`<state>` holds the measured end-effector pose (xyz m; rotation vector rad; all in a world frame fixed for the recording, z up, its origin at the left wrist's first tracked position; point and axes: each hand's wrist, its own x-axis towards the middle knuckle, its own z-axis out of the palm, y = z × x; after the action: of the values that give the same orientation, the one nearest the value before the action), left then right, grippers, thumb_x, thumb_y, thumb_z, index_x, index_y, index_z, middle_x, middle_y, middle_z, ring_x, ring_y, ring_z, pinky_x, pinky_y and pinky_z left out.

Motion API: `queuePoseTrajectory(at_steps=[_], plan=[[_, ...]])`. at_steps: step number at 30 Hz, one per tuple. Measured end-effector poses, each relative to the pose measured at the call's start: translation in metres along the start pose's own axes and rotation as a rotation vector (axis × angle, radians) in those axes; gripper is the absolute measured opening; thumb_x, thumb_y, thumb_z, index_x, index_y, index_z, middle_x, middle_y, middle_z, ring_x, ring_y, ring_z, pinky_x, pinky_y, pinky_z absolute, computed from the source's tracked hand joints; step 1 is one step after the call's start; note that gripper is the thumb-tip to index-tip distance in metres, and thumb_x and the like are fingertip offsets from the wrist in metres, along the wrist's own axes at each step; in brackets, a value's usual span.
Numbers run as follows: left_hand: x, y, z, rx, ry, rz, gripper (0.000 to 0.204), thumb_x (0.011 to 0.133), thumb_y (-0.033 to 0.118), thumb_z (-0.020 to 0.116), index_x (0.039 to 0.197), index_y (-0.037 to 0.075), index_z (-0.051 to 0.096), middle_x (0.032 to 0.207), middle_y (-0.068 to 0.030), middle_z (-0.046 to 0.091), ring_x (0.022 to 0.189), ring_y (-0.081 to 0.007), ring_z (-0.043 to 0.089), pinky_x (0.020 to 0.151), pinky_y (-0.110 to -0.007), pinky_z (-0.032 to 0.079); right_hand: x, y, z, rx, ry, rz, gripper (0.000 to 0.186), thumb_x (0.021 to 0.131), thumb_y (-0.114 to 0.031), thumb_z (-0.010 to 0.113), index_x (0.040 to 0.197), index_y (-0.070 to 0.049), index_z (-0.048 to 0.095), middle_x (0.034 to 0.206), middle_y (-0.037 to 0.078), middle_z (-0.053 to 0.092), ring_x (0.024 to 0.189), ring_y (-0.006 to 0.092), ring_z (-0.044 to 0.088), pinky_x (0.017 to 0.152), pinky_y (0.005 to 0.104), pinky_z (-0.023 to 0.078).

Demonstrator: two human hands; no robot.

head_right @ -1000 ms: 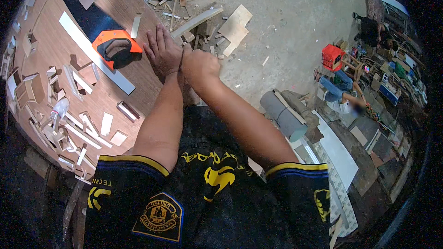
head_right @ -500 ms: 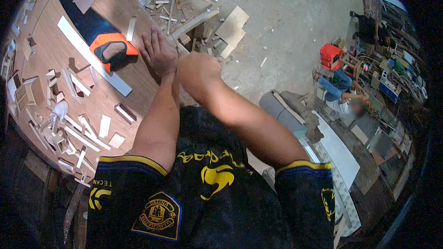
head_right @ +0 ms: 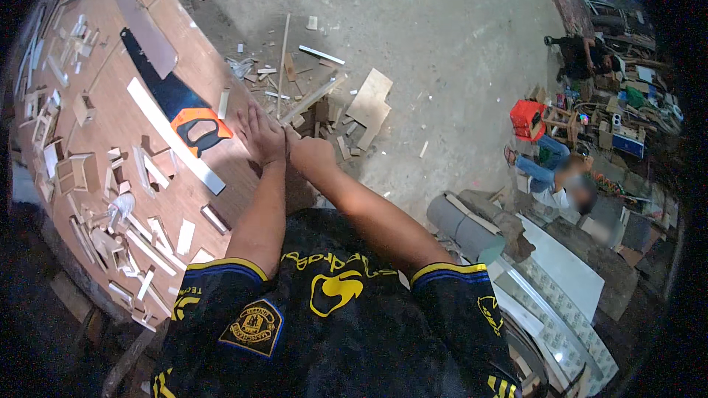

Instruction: The person is crafting and smoothing wooden components for small items.

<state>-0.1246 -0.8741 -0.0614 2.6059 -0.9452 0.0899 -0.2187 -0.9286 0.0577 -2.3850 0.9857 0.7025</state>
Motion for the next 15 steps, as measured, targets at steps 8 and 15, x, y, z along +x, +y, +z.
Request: queuePoseTrajectory(at_steps=[8,15], plan=[[-0.027,-0.023,-0.031,-0.040,-0.040,0.259,0.048,0.086,0.025,0.061,0.128,0.004,0.054,0.139,-0.0098,0.046,0.135,-0.0348,0.036,0.112,-0.054,0.024,-0.011,0.013,0.018,0.093,0.037,-0.103,0.068,0.085,-0.012,0.053,0.149,-0.013,0.032,0.094,0.021,0.067,0.084,0.0368,0.068,0.071,0.0491,0.053],[-0.064,-0.015,-0.070,-0.179,-0.278,0.210,0.072,0.072,0.029,0.080,0.132,0.006,0.049,0.126,-0.0114,0.049,0.115,-0.0336,0.044,0.103,-0.050,0.032,-0.020,0.040,0.037,0.214,0.069,-0.189,0.061,0.089,-0.013,0.048,0.148,-0.013,0.034,0.093,0.020,0.065,0.084,0.0375,0.066,0.073,0.0491,0.052]])
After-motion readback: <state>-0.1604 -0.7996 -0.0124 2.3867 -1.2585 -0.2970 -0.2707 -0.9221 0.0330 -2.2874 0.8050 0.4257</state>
